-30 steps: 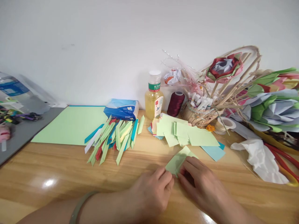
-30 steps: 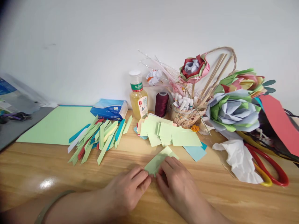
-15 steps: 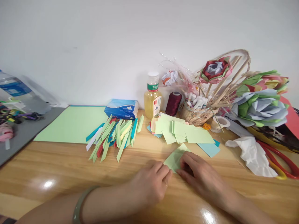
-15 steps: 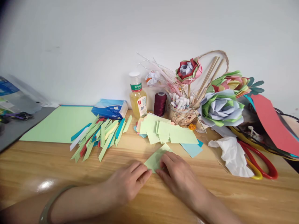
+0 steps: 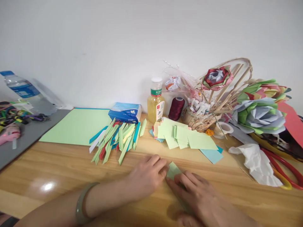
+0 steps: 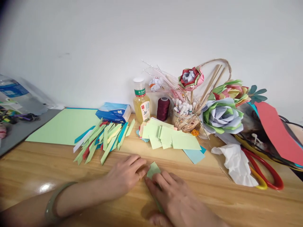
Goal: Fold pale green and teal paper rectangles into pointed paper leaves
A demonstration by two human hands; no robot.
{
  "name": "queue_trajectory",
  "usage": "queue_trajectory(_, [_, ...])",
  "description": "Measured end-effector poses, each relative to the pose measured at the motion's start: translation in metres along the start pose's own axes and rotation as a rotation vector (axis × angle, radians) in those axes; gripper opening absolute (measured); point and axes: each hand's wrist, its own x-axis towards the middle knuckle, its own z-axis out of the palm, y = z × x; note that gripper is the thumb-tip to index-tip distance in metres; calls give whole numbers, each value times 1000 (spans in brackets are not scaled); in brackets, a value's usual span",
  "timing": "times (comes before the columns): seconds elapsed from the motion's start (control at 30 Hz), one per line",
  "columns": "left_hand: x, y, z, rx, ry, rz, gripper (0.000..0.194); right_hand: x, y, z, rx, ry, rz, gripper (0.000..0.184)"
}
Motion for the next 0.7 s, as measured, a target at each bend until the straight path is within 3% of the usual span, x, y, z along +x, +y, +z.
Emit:
queue_trajectory(0.1, [-1, 5, -1, -99, 22, 38, 12, 1, -5, 1, 82, 14, 45, 60])
queue_trajectory(0.27, [-3, 7, 5, -188, 75, 21, 19, 1, 8, 4, 297, 28, 195, 41])
queue_trajectory(0.47, [-1, 2, 6, -194, 25, 91, 19, -2, 24, 15, 123, 228, 466, 21])
queue_trajectory(0.7, [0, -5, 1, -123, 41, 198, 22, 1, 23, 17, 229, 253, 504, 15])
